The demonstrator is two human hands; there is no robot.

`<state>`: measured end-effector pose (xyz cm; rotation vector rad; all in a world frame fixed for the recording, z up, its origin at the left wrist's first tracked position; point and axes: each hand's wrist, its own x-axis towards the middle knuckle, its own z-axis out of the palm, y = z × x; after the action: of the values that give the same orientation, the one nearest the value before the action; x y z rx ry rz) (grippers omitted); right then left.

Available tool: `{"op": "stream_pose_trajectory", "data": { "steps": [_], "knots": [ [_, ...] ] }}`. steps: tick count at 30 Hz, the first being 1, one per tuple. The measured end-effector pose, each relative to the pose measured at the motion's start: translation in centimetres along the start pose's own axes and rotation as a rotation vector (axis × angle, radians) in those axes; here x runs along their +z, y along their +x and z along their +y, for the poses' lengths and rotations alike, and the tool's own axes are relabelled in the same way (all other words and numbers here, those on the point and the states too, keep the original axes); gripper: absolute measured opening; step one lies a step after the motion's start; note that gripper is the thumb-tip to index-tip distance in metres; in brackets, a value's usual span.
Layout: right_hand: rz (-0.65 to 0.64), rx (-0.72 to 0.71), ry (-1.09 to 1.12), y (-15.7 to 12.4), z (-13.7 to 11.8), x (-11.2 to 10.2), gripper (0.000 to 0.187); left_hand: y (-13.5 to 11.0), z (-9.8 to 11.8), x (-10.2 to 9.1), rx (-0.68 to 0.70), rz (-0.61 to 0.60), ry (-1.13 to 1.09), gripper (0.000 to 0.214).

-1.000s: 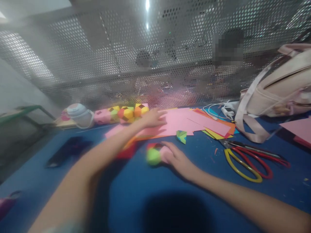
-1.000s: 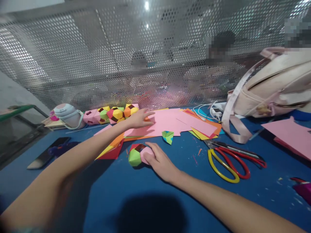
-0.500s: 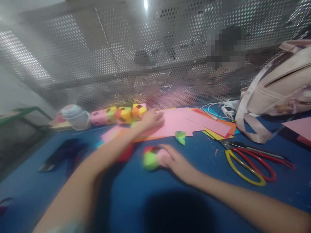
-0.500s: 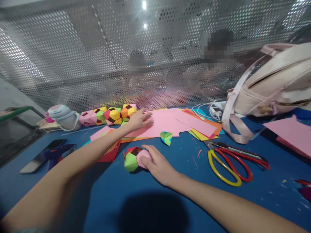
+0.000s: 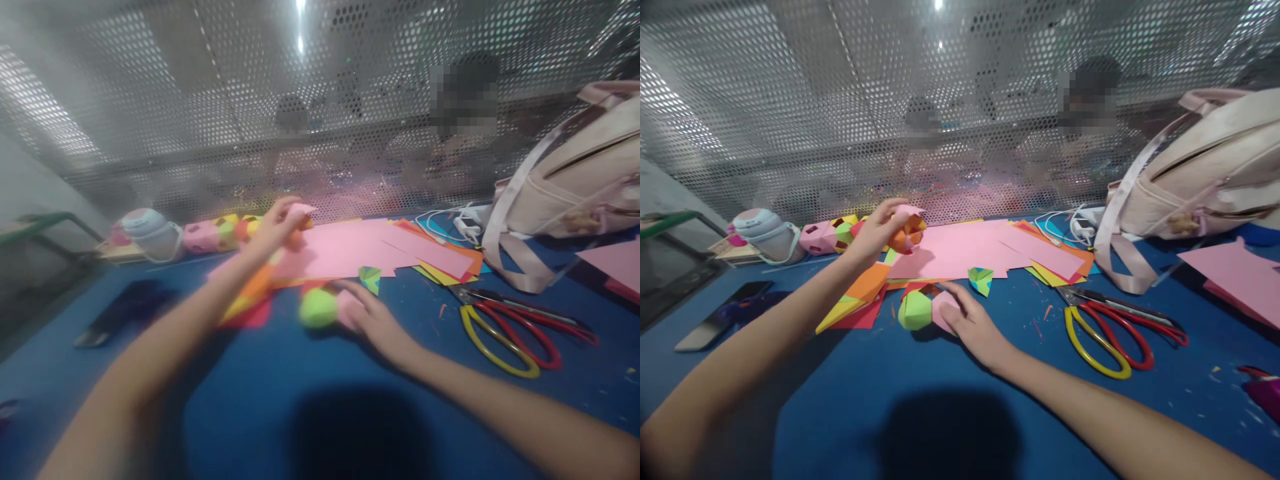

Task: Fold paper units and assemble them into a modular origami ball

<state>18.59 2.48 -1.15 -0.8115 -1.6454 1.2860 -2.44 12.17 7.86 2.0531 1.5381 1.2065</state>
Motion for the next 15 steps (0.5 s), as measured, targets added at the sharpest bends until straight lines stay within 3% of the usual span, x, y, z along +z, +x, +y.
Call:
{"op": "stream_pose_trajectory", "data": {
  "steps": [3,6,10,15],
  "knots": [
    [0.093,0.054,0.059,0.4,-0.2,-0.3,0.052,-3.2,1.2,-2.2,-0.282,0.104,-0.506,0.035],
    [0.145,0.171,0.272,0.6,-0.5,-0.1,0.052,-6.5,1.9,-3.4,-0.508,0.048,-0.815,0.031],
    [0.076,0.297,0.666,0.9,-1.3,0.5,0.040,-9.6,2.1,-3.5,-0.691,0.108,-0.969,0.022],
    [0.143,0.377,0.812,1.2,-2.2,1.1,0.029,-11.5,3.6,-2.3,-0.753,0.204,-1.068,0.010]
  ]
}}
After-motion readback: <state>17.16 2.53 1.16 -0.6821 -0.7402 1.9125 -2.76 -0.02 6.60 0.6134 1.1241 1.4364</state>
